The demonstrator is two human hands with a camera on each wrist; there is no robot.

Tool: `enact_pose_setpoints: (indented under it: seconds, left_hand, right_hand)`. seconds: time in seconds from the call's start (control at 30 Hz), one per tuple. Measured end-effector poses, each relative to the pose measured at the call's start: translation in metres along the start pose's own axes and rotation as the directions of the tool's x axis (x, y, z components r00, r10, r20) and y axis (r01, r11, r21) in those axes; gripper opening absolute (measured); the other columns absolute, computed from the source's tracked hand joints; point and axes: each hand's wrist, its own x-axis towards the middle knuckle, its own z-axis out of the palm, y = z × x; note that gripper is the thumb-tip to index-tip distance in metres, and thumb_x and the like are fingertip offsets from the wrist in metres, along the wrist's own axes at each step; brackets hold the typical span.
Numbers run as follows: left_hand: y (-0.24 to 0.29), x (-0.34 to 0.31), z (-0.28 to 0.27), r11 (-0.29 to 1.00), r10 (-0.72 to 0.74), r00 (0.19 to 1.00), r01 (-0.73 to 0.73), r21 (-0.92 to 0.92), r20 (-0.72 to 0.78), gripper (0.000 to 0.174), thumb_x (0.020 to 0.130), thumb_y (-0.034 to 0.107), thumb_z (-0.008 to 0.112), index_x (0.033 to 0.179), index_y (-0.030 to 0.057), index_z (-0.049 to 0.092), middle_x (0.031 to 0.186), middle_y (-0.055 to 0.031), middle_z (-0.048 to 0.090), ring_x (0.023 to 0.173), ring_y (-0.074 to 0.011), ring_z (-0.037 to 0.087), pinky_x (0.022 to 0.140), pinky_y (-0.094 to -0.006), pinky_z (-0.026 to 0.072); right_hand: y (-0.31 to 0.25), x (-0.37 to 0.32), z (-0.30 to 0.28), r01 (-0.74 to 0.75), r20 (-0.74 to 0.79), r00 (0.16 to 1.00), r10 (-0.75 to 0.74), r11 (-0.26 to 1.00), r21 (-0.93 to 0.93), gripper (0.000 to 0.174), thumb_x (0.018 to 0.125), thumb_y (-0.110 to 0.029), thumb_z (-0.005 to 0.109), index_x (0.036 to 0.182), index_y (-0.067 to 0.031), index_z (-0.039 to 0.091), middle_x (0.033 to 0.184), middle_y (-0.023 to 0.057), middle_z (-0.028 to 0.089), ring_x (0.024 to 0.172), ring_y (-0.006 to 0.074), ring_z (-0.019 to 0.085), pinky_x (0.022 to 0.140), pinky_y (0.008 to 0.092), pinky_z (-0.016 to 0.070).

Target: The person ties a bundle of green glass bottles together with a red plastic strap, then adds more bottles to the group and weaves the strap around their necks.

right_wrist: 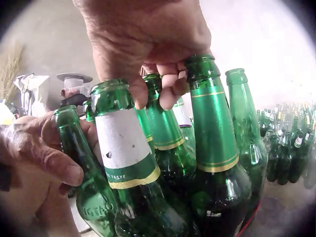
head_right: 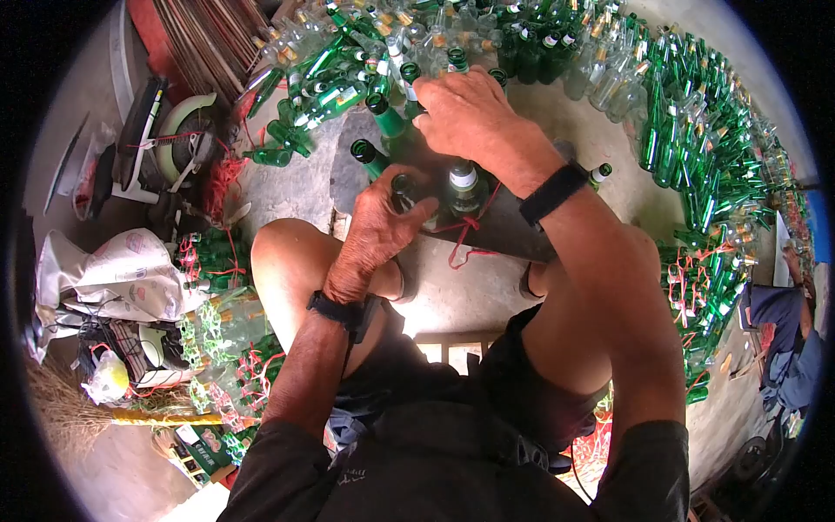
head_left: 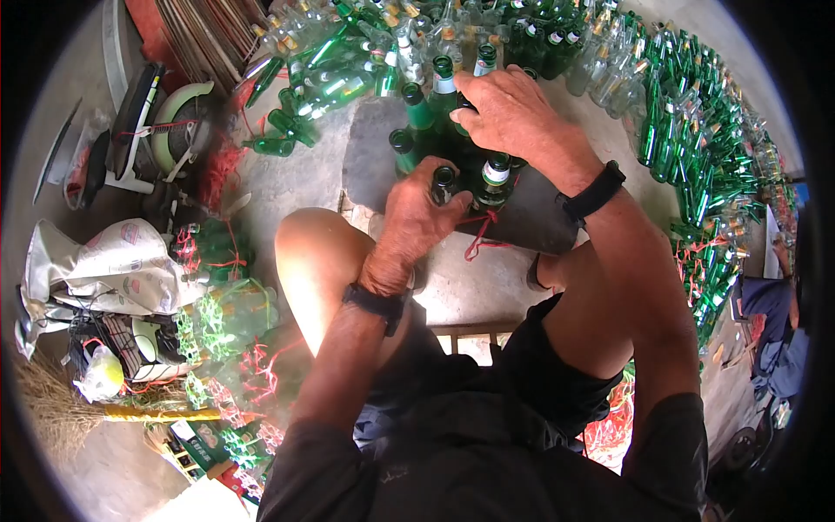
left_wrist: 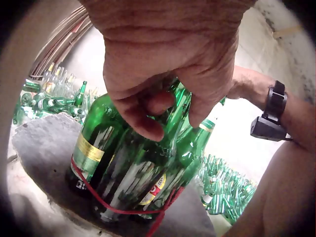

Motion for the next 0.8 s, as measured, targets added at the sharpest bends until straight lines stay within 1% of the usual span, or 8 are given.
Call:
enact_pose_setpoints:
  seconds: [0.13, 0.2, 0.33, 0.4, 0.53, 0.63, 0.73, 0.8]
  left_hand:
    - [-0.002, 0.001, 0.002, 1.000, 0.007, 1.000, -0.007, 0.019, -0.001, 0.033, 0.082, 0.011, 0.079, 0.109, 0.0045, 0.062, 0.095, -0.0125, 0.072, 0.085, -0.0200, 0.069, 0.080, -0.0334, 0.0548]
    - [-0.003, 0.001, 0.002, 0.999, -0.006, 1.000, 0.007, -0.032, 0.008, 0.041, 0.079, 0.016, 0.081, 0.113, 0.0052, 0.062, 0.093, -0.0189, 0.072, 0.089, -0.0359, 0.072, 0.079, -0.0415, 0.0567]
    - [-0.005, 0.002, 0.003, 0.999, 0.016, 1.000, -0.016, -0.033, 0.003, 0.040, 0.080, 0.017, 0.081, 0.113, 0.0048, 0.061, 0.093, -0.0189, 0.072, 0.088, -0.0352, 0.073, 0.077, -0.0410, 0.0568]
    - [-0.004, 0.002, 0.003, 0.999, 0.035, 0.999, -0.035, -0.038, -0.007, 0.040, 0.080, 0.017, 0.082, 0.112, 0.0047, 0.061, 0.094, -0.0189, 0.073, 0.090, -0.0350, 0.073, 0.078, -0.0411, 0.0567]
    - [0.002, 0.000, 0.000, 1.000, -0.009, 1.000, 0.009, -0.013, 0.003, 0.041, 0.080, 0.017, 0.082, 0.113, 0.0048, 0.061, 0.095, -0.0191, 0.073, 0.091, -0.0353, 0.073, 0.080, -0.0416, 0.0566]
    - [0.002, 0.001, 0.001, 1.000, -0.019, 1.000, 0.019, -0.004, 0.000, 0.041, 0.079, 0.017, 0.083, 0.113, 0.0050, 0.061, 0.095, -0.0191, 0.073, 0.091, -0.0358, 0.073, 0.081, -0.0422, 0.0564]
    - [0.004, 0.001, 0.001, 1.000, -0.008, 1.000, 0.009, 0.025, -0.016, 0.042, 0.079, 0.017, 0.083, 0.113, 0.0051, 0.061, 0.095, -0.0189, 0.073, 0.091, -0.0356, 0.073, 0.081, -0.0423, 0.0565]
    - [0.007, 0.001, 0.000, 0.999, -0.040, 0.999, 0.040, 0.013, -0.027, 0.043, 0.079, 0.017, 0.084, 0.113, 0.0050, 0.061, 0.094, -0.0185, 0.073, 0.091, -0.0355, 0.073, 0.081, -0.0420, 0.0568]
  right_hand:
    - [0.000, 0.000, 0.002, 0.044, -0.016, 0.999, -0.044, 0.999, -0.001, 0.027, 0.087, -0.023, 0.067, 0.104, -0.0024, 0.068, 0.096, 0.0216, 0.071, 0.100, 0.0414, 0.066, 0.096, 0.0494, 0.0471]
    - [-0.003, -0.001, -0.003, 0.083, -0.019, 0.996, -0.083, 0.997, 0.008, 0.026, 0.086, -0.022, 0.066, 0.102, -0.0013, 0.068, 0.092, 0.0222, 0.071, 0.096, 0.0410, 0.067, 0.093, 0.0500, 0.0486]
    - [-0.011, -0.006, -0.001, 0.105, -0.077, 0.992, -0.100, 0.992, 0.066, 0.024, 0.085, -0.020, 0.065, 0.099, -0.0006, 0.068, 0.088, 0.0232, 0.071, 0.091, 0.0417, 0.068, 0.088, 0.0508, 0.0507]
    - [-0.014, -0.005, -0.005, 0.106, 0.001, 0.994, -0.106, 0.992, 0.061, 0.023, 0.084, -0.019, 0.065, 0.096, 0.0001, 0.068, 0.085, 0.0234, 0.071, 0.086, 0.0425, 0.069, 0.084, 0.0513, 0.0519]
    - [-0.010, -0.006, 0.001, 0.119, -0.013, 0.993, -0.119, 0.991, 0.058, 0.021, 0.083, -0.018, 0.065, 0.093, 0.0004, 0.068, 0.083, 0.0226, 0.071, 0.085, 0.0423, 0.069, 0.084, 0.0514, 0.0517]
    - [-0.008, -0.007, 0.004, 0.153, -0.092, 0.985, -0.146, 0.985, 0.082, 0.021, 0.082, -0.018, 0.066, 0.091, 0.0005, 0.069, 0.084, 0.0222, 0.071, 0.085, 0.0413, 0.069, 0.084, 0.0514, 0.0517]
    - [-0.011, -0.006, 0.007, 0.116, -0.013, 0.993, -0.116, 0.992, 0.052, 0.019, 0.082, -0.018, 0.066, 0.089, 0.0001, 0.068, 0.083, 0.0220, 0.071, 0.085, 0.0409, 0.069, 0.083, 0.0514, 0.0517]
    - [-0.014, -0.007, 0.009, 0.120, 0.029, 0.992, -0.123, 0.989, 0.091, 0.023, 0.085, -0.019, 0.067, 0.090, 0.0022, 0.064, 0.080, 0.0226, 0.067, 0.088, 0.0420, 0.065, 0.085, 0.0499, 0.0482]
